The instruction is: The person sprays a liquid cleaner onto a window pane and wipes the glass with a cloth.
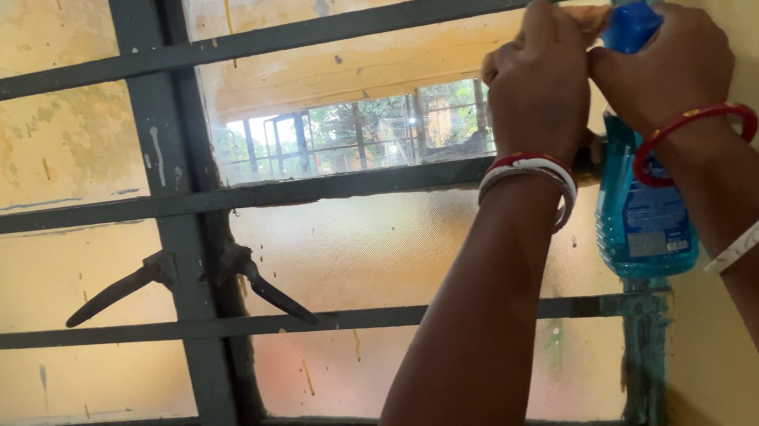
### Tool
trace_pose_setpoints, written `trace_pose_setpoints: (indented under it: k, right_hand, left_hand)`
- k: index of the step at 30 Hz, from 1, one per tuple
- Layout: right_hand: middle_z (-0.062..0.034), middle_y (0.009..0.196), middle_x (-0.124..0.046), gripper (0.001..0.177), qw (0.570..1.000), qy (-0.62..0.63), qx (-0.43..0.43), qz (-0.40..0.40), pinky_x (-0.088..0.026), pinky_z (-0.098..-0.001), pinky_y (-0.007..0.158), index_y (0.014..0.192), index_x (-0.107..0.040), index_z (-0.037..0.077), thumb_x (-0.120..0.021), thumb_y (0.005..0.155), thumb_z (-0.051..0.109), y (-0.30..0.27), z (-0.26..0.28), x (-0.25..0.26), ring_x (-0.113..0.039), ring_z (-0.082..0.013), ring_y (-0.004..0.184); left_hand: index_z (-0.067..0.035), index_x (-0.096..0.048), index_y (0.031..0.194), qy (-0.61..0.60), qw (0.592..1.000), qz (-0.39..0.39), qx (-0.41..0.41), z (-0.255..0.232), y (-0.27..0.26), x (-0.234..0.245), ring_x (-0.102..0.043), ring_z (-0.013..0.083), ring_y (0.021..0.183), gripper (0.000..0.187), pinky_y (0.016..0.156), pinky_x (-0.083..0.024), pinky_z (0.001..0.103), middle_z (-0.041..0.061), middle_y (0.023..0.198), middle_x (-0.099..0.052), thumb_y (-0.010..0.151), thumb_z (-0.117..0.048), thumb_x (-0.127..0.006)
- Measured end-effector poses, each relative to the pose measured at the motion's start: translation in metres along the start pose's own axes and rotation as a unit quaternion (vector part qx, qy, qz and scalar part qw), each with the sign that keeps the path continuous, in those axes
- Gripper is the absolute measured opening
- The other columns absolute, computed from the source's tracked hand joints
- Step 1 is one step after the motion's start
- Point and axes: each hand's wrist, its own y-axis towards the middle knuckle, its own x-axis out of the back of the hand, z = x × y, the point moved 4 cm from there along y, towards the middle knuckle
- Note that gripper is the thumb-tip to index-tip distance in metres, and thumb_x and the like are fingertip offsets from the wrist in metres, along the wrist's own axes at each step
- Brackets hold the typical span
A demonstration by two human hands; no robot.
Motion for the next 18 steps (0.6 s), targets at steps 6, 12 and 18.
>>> trace_pose_setpoints:
  k: [6, 12, 18]
  right_hand:
    - [-0.0125, 0.087, -0.071, 0.033, 0.999, 0.033, -0.001, 0.006, -0.057, -0.0441, 0.069, 0.099, -0.069, 0.005, -0.083, 0.086, 0.032, -0.008, 0.005, 0.0, -0.069, -0.0275, 0.069]
    - [-0.0159, 0.099, -0.071, 0.045, 0.999, 0.035, -0.037, -0.011, -0.058, -0.0403, 0.073, 0.107, -0.068, 0.002, -0.085, 0.092, 0.04, -0.012, 0.0, 0.003, -0.072, -0.0288, 0.079]
    - [-0.0232, 0.104, -0.068, 0.054, 0.994, 0.036, 0.043, -0.092, -0.058, -0.0428, 0.066, 0.116, -0.064, -0.007, -0.089, 0.079, 0.025, -0.014, -0.004, 0.006, -0.071, -0.0364, 0.081]
  left_hand:
    - [-0.008, -0.064, 0.119, -0.136, 0.991, 0.0, 0.008, 0.009, -0.003, -0.001, -0.073, 0.0358, 0.101, 0.029, 0.09, -0.062, 0.047, 0.007, 0.123, -0.061, 0.09, -0.014, -0.065]
    - [-0.009, -0.067, 0.107, -0.218, 0.974, 0.047, 0.022, 0.004, -0.012, 0.005, -0.07, 0.0387, 0.097, 0.016, 0.083, -0.059, 0.05, 0.008, 0.119, -0.062, 0.092, -0.011, -0.063]
    - [-0.007, -0.07, 0.097, -0.224, 0.97, 0.07, 0.055, -0.002, -0.02, 0.007, -0.072, 0.0327, 0.092, 0.009, 0.086, -0.061, 0.046, 0.008, 0.115, -0.064, 0.089, -0.008, -0.067]
